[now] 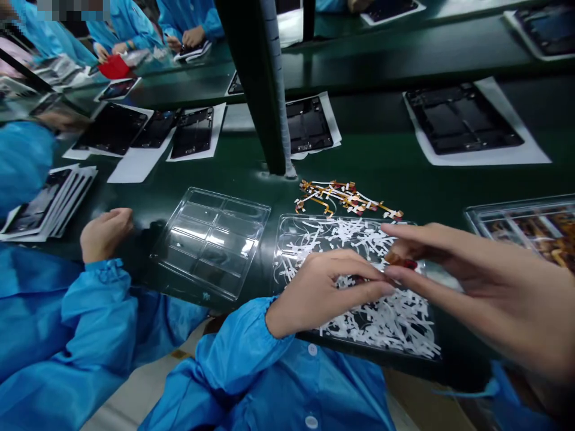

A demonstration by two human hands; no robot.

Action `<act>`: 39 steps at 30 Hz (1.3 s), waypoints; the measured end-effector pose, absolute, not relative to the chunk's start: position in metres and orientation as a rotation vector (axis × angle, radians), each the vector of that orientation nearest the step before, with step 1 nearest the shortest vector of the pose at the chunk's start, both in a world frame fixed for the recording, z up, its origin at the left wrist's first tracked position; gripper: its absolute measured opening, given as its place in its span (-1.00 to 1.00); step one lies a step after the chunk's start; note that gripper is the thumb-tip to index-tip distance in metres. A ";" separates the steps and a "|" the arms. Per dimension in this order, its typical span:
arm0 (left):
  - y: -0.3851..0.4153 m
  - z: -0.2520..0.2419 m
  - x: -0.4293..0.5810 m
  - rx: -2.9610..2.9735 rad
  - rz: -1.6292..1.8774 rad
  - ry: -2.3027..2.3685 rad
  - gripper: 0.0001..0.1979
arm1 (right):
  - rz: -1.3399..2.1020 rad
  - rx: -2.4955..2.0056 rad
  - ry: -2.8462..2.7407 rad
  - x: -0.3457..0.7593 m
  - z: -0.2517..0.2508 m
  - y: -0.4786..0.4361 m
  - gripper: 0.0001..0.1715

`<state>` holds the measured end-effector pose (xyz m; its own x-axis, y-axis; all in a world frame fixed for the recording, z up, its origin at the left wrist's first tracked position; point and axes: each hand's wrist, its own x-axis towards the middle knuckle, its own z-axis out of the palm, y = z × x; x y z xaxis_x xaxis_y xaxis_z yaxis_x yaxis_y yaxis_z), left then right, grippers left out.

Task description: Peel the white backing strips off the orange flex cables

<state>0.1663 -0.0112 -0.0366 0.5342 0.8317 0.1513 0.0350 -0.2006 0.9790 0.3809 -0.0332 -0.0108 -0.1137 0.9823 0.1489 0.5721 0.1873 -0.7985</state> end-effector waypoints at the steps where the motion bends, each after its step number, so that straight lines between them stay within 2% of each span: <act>1: -0.010 -0.038 0.167 1.596 0.897 0.789 -0.88 | 0.832 -1.425 -1.753 0.379 -0.011 -0.031 -0.44; 4: -0.009 -0.044 0.167 1.575 1.028 0.927 -0.89 | 1.053 -1.404 -1.522 0.376 -0.017 -0.029 -0.35; 9: -0.011 -0.056 0.169 1.623 1.165 0.951 -0.90 | 1.246 -1.457 -1.412 0.364 -0.031 -0.030 -0.63; 12: -0.011 -0.056 0.167 1.672 1.138 0.972 -0.88 | 1.049 -1.444 -1.575 0.361 -0.029 -0.030 -0.74; 16: -0.008 -0.048 0.159 1.686 0.982 1.009 -0.56 | 0.744 -1.421 -1.868 0.363 -0.019 -0.032 -0.84; 17: -0.007 -0.046 0.158 1.684 0.988 1.006 -0.59 | 0.693 -1.402 -1.935 0.363 -0.017 -0.033 -0.85; 20: -0.008 -0.044 0.160 1.708 1.090 1.002 -0.85 | 0.510 -1.346 -2.077 0.359 -0.014 -0.037 -0.90; 22: -0.009 -0.046 0.163 1.734 1.143 1.026 -0.93 | 0.349 -1.325 -2.126 0.356 -0.015 -0.039 -0.89; 30: -0.013 -0.050 0.167 1.808 1.128 1.118 -0.96 | -0.080 -1.307 -2.174 0.349 -0.023 -0.040 -0.93; 39: -0.013 -0.051 0.167 1.733 1.088 1.132 -0.98 | -0.168 -1.324 -2.204 0.344 -0.030 -0.040 -0.88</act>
<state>0.1669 -0.0128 -0.0513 0.2362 0.9426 0.2359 0.2733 -0.2974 0.9148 0.3435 -0.0404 -0.0296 -0.3576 0.7758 0.5199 0.8455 0.5053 -0.1725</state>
